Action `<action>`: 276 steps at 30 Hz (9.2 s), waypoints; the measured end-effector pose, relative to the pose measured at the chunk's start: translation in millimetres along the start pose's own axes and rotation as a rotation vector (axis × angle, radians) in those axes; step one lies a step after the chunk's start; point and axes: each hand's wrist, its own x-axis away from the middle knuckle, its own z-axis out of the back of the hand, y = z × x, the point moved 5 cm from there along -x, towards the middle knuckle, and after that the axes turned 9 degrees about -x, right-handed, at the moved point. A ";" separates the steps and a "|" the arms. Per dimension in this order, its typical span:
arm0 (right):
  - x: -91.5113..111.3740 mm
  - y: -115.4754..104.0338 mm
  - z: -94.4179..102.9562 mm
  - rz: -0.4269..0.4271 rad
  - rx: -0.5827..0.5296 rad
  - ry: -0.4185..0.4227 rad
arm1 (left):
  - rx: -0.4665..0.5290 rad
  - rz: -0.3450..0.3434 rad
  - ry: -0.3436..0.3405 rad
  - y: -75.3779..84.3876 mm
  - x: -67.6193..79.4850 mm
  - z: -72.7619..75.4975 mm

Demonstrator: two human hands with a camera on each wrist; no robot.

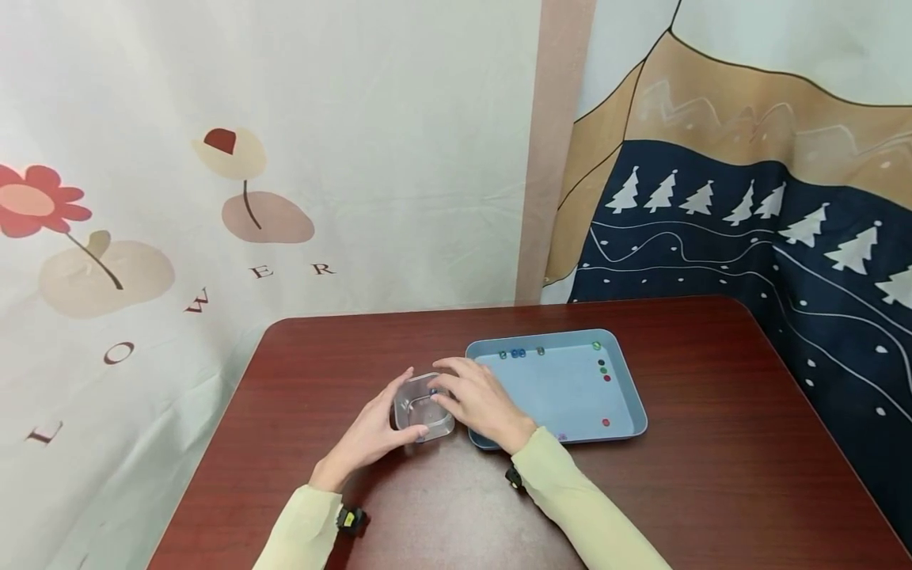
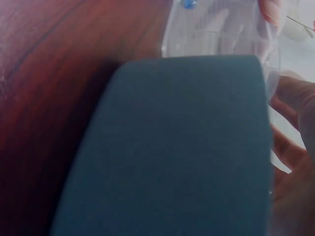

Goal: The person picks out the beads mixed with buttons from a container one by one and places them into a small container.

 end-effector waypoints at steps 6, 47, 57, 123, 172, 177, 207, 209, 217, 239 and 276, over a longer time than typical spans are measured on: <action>1.0 3.7 -4.5 -0.034 -0.009 -0.012 | -0.002 0.003 -0.004 0.4 -0.1 -0.8; 32.2 29.5 103.5 -0.145 0.154 -0.032 | 0.020 0.053 -0.007 1.2 2.8 1.0; 24.6 45.9 111.6 -0.160 0.168 -0.152 | 0.024 0.050 -0.007 2.6 2.7 2.1; 21.8 96.6 58.0 -0.204 0.182 -0.275 | 0.020 -0.005 0.010 2.2 1.3 1.4; 30.0 95.7 59.9 -0.108 0.254 -0.264 | 0.010 0.027 -0.005 1.7 3.8 1.0; 27.5 96.5 62.5 -0.125 0.252 -0.261 | 0.012 0.026 -0.005 2.4 2.5 1.1; 19.3 36.5 114.6 0.007 0.197 -0.039 | -0.003 0.013 -0.009 2.2 1.9 0.3; 19.8 32.4 114.7 0.018 0.196 -0.019 | -0.004 0.008 -0.006 2.2 1.7 0.2; 22.6 19.2 105.9 0.011 0.145 0.034 | -0.031 -0.025 -0.015 0.9 -1.6 0.0; 24.3 7.3 49.1 0.003 -0.024 0.099 | -0.158 -0.083 -0.017 3.1 -3.7 2.9; 13.3 0.9 7.8 0.041 0.009 0.029 | -0.090 -0.071 -0.037 3.8 -2.0 3.3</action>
